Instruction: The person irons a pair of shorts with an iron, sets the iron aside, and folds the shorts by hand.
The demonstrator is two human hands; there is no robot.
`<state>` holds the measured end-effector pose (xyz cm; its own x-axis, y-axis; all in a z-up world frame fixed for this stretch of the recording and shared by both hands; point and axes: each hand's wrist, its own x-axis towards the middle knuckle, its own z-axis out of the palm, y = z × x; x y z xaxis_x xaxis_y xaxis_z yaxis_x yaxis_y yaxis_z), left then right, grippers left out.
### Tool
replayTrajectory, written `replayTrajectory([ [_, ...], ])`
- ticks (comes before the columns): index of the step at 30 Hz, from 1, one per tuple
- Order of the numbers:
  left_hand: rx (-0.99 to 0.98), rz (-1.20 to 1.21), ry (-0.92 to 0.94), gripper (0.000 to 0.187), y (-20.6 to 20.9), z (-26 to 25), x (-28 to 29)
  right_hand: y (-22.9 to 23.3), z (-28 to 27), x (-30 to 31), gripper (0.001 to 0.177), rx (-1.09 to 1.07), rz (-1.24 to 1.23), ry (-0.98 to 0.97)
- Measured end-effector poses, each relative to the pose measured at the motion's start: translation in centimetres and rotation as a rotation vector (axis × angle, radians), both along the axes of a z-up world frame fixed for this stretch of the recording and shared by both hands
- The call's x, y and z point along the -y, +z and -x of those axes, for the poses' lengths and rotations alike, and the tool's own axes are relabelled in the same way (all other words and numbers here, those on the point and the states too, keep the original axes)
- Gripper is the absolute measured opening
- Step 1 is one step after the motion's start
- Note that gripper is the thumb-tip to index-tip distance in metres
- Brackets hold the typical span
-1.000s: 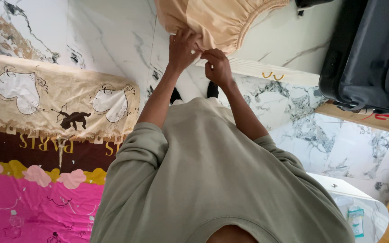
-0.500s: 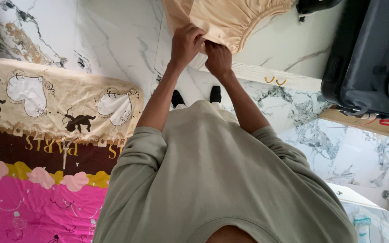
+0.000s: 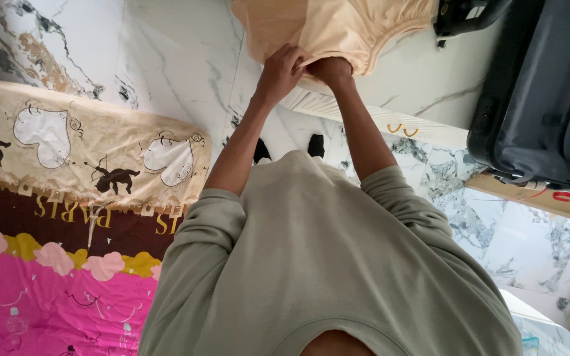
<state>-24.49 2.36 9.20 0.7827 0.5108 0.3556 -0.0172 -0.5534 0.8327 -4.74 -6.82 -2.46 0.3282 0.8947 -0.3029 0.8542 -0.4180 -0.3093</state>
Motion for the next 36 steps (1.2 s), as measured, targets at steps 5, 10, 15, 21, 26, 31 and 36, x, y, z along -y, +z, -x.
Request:
replayTrajectory([
  [5,0.016,-0.139,0.142,0.033,-1.3,-0.6,0.7,-1.2,0.4,0.5,0.044,0.096,-0.072,0.114],
  [10,0.011,-0.048,-0.056,0.028,-0.9,-0.9,1.6,-1.3,0.8,0.6,0.041,0.071,0.032,0.045],
  [15,-0.049,0.052,-0.090,0.023,1.2,-0.8,1.4,-0.4,0.4,-0.3,0.040,0.048,0.084,0.018],
  [21,-0.043,-0.045,-0.027,0.023,0.8,-0.5,0.0,2.4,1.5,-0.8,0.042,0.008,0.137,0.015],
  [26,0.018,-0.052,0.030,0.034,-4.9,-1.4,-0.7,6.8,3.8,1.0,0.047,-0.055,0.255,0.003],
  [31,-0.428,-0.150,0.164,0.052,-11.3,-2.1,-0.2,10.8,6.0,6.8,0.054,-0.161,0.259,0.117],
  [36,-0.425,-0.355,0.317,0.068,-13.9,-2.9,0.6,11.7,3.1,7.2,0.043,-0.635,-0.202,-0.465],
])
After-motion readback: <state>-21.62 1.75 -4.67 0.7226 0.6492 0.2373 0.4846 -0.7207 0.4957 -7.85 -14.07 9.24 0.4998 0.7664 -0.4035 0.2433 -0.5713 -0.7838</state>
